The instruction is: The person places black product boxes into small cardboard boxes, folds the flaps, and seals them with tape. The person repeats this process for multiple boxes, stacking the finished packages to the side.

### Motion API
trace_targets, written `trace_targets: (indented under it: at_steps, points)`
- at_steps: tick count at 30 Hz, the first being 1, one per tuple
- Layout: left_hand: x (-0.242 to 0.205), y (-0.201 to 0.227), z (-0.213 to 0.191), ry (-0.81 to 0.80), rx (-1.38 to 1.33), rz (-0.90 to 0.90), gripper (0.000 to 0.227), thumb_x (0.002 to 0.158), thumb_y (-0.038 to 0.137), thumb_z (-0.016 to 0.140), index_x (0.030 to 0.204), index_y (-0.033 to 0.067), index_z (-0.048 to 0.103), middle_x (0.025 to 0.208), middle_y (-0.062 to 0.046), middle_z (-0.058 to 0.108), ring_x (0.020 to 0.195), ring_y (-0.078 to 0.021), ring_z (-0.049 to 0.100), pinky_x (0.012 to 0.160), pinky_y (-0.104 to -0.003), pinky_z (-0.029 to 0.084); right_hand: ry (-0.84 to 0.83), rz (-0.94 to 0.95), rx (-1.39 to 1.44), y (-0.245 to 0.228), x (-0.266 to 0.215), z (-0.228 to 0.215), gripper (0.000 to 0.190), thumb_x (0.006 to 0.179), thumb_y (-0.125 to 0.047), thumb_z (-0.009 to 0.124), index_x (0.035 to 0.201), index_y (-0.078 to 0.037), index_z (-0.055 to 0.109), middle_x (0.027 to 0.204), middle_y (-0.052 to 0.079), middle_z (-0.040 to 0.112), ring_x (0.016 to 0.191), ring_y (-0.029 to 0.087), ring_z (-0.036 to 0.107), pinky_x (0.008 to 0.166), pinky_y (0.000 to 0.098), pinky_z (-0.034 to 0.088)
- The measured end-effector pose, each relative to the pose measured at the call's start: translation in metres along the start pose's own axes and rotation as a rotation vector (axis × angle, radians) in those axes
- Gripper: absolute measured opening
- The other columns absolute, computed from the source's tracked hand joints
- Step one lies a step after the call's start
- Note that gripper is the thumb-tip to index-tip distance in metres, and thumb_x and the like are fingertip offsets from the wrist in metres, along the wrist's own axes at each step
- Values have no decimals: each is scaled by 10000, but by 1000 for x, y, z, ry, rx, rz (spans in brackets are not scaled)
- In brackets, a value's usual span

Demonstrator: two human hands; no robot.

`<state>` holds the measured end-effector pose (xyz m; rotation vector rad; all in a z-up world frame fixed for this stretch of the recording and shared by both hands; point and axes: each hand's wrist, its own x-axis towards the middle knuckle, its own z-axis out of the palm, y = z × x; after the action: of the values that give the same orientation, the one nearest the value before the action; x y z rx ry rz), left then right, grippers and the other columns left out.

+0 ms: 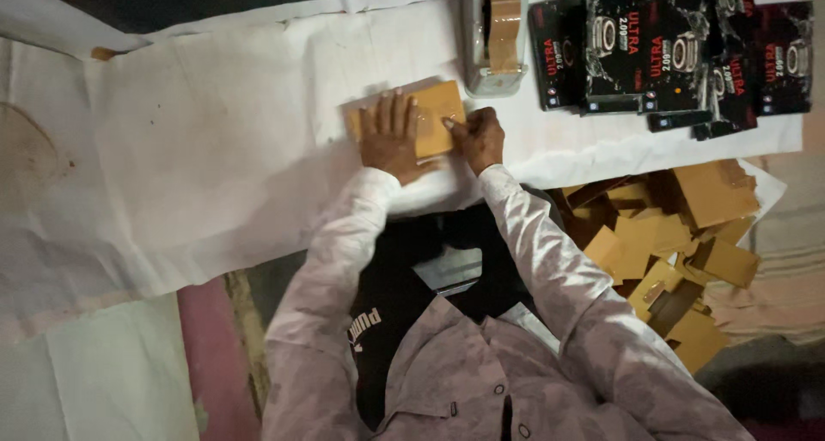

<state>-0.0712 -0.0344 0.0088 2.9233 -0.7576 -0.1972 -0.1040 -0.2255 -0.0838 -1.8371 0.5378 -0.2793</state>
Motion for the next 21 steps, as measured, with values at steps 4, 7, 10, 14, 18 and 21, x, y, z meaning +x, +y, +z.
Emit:
trace_targets:
  at_steps: [4,7,10,14,18,21]
  points:
    - [1,29,-3,-59,-3,-38,1219,769,785,662,1623,59,184,1689,-238,104,1572,-412,55,1210,-705,3,-87,102,301,1,-7,-30,257,927,-245,739,1019,-33,625,805,41,637,628,128,564,541,315,472]
    - [5,32,5,41,-4,59,1143,795,717,692,1624,86,223,1694,-190,151,1568,-379,92,1203,-719,17,127,-76,280,4,-9,-60,202,1020,-214,709,1036,-18,664,852,49,626,724,133,522,646,303,447]
    - [25,39,11,91,-53,112,1126,784,670,727,1650,146,234,1717,-164,160,1596,-342,104,1219,-718,35,290,-327,63,1,31,-75,221,1028,-231,731,1054,-18,677,948,94,620,807,203,580,715,341,502]
    - [40,58,19,87,2,190,1022,793,617,749,1634,309,258,1698,-177,156,1576,-359,98,1182,-748,41,281,-438,-327,11,98,-68,283,929,-320,799,981,-45,756,910,208,662,764,351,622,718,450,498]
    - [47,66,18,70,-5,158,985,790,605,758,1606,320,286,1705,-165,152,1577,-334,94,1182,-757,37,107,-205,-441,24,144,-45,298,848,-367,749,861,-75,807,887,229,752,847,393,689,846,489,516]
    - [52,70,15,81,-29,134,987,774,596,765,1610,329,312,1702,-139,157,1574,-315,92,1183,-751,27,189,-27,-474,14,159,-43,331,764,-379,752,781,-51,793,853,230,764,804,397,701,797,504,520]
